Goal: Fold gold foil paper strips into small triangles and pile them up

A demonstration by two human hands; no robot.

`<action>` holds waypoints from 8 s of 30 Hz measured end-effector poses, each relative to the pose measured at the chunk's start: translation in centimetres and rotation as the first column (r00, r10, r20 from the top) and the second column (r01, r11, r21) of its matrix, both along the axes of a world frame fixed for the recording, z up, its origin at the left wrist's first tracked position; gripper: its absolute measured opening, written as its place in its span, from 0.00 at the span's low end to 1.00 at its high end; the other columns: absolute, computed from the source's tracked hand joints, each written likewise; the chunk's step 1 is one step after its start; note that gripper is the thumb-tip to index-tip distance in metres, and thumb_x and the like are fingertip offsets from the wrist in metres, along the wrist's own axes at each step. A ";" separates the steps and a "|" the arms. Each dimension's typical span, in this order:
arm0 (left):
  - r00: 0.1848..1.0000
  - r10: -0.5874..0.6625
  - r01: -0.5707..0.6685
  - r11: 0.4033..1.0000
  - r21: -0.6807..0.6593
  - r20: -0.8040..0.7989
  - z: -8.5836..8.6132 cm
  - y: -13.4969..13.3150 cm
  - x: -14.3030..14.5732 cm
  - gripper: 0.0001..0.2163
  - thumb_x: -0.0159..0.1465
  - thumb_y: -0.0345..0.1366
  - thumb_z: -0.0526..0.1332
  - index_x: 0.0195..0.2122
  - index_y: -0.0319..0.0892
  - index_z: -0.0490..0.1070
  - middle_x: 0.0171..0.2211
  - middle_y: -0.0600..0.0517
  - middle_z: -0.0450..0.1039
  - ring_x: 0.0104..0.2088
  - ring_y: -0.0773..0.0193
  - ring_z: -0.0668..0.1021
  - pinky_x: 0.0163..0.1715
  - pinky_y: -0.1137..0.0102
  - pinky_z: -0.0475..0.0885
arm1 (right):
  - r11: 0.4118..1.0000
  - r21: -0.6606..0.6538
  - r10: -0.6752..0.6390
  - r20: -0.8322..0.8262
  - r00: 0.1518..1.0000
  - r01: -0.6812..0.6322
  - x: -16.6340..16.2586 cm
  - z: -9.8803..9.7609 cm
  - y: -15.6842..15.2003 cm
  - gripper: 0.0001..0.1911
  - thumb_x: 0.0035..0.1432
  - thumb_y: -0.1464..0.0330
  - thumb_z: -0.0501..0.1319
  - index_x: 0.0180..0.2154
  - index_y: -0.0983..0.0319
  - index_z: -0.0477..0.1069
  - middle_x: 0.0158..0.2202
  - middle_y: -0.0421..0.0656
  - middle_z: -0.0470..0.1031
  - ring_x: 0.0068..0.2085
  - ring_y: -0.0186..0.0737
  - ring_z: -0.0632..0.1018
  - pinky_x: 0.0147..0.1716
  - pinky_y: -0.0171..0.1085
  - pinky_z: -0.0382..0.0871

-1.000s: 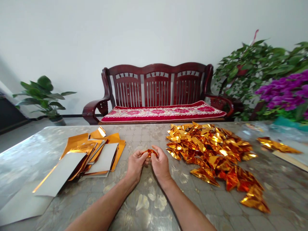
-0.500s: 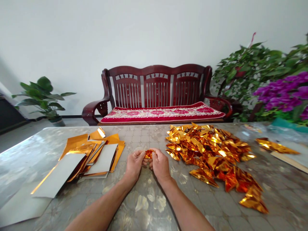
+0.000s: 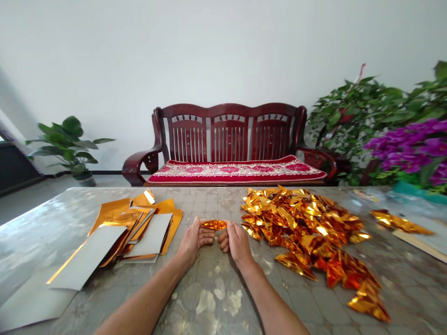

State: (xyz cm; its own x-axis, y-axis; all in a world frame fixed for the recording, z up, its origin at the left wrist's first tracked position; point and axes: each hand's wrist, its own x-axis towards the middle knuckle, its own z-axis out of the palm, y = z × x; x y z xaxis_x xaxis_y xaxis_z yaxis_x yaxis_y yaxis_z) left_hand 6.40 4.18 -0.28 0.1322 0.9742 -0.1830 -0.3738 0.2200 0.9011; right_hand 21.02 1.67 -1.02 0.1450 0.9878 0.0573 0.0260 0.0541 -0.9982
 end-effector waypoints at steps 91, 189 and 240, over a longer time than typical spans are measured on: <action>0.873 0.193 -0.069 0.957 0.281 -0.447 -0.7 -0.8 0.7 0.15 0.58 0.46 0.59 0.30 0.38 0.76 0.21 0.52 0.74 0.20 0.66 0.74 0.20 0.73 0.67 | 0.994 0.035 -0.107 0.101 0.989 0.104 -1.8 1.1 -0.8 0.15 0.55 0.56 0.56 0.30 0.61 0.71 0.18 0.37 0.70 0.17 0.36 0.72 0.16 0.33 0.67; 0.831 0.279 -0.067 0.910 0.410 -0.482 -1.8 0.6 -0.9 0.10 0.56 0.32 0.54 0.35 0.41 0.74 0.30 0.52 0.76 0.30 0.63 0.77 0.30 0.71 0.70 | 0.978 0.202 -0.133 0.805 0.578 -0.055 0.4 0.7 -0.5 0.16 0.63 0.71 0.53 0.45 0.53 0.78 0.42 0.40 0.82 0.43 0.40 0.81 0.43 0.34 0.68; -0.340 0.032 -0.157 0.983 0.090 -0.940 3.6 -0.1 -28.1 0.14 0.64 0.39 0.50 0.35 0.42 0.74 0.39 0.40 0.77 0.40 0.44 0.78 0.33 0.62 0.69 | 0.991 0.105 -0.029 0.774 0.632 -0.083 1.5 -0.2 1.3 0.17 0.62 0.67 0.51 0.43 0.57 0.78 0.30 0.41 0.81 0.33 0.39 0.78 0.33 0.33 0.63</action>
